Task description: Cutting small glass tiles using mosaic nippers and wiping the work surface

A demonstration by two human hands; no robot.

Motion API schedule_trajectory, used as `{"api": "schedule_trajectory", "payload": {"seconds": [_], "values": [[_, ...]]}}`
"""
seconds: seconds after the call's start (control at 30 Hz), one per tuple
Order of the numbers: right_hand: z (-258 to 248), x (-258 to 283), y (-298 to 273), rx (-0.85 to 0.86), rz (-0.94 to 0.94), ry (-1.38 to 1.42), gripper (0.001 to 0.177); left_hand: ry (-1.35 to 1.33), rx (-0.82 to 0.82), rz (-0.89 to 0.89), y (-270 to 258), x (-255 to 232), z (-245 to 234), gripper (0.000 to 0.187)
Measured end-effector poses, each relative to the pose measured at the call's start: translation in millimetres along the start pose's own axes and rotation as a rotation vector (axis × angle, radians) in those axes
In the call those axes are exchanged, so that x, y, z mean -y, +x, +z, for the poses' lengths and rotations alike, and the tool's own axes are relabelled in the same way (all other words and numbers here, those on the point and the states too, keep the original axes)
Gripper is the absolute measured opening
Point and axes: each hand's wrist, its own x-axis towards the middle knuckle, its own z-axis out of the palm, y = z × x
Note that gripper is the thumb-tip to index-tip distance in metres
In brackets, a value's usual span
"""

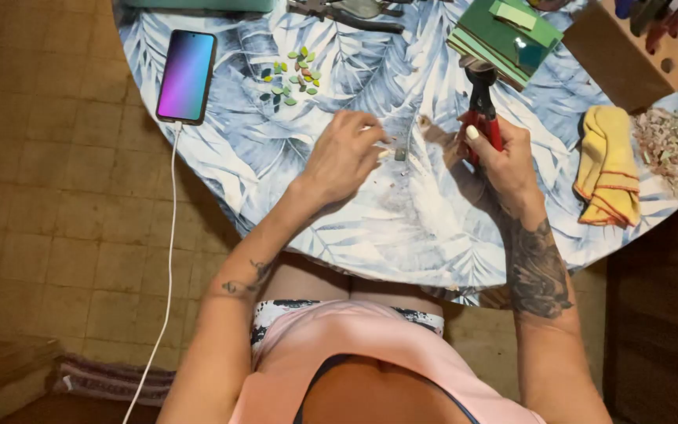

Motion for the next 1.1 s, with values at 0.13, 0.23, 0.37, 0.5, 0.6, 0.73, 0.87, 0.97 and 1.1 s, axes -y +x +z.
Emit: {"api": "schedule_trajectory", "payload": {"seconds": [0.13, 0.23, 0.37, 0.5, 0.6, 0.73, 0.87, 0.97, 1.1], "values": [[-1.8, 3.0, -0.7, 0.018, 0.005, 0.019, 0.014, 0.088, 0.068, 0.007, 11.7, 0.8, 22.5, 0.016], [-3.4, -2.0, 0.7, 0.019, -0.015, 0.041, 0.013, 0.175, 0.098, 0.07, 16.7, -1.2, 26.6, 0.013], [-4.9, 1.8, 1.8, 0.036, -0.041, 0.021, 0.013, 0.185, 0.096, 0.135, 21.0, -4.6, 27.7, 0.014], [-8.1, -3.4, 2.6, 0.047, -0.054, 0.029, 0.014, 0.254, 0.03, 0.249, 20.6, -7.2, 26.9, 0.016], [-3.4, 16.8, -1.3, 0.043, -0.047, 0.033, 0.012, 0.251, -0.015, 0.275, 18.2, -2.9, 36.6, 0.008], [-5.6, 1.7, -1.3, 0.05, -0.048, 0.014, 0.013, 0.252, -0.052, 0.305, 17.8, -4.7, 34.4, 0.011], [-5.8, -8.9, 0.8, 0.04, -0.041, 0.023, 0.012, 0.217, -0.078, 0.319, 21.0, -6.8, 30.5, 0.011], [-2.5, 5.2, -1.3, 0.039, -0.023, 0.049, 0.012, 0.226, -0.106, 0.336, 23.4, -15.2, 18.9, 0.01], [-2.7, 3.9, -2.1, 0.021, 0.013, 0.03, 0.01, 0.143, -0.113, 0.342, 25.2, -20.4, 18.1, 0.011]]}}
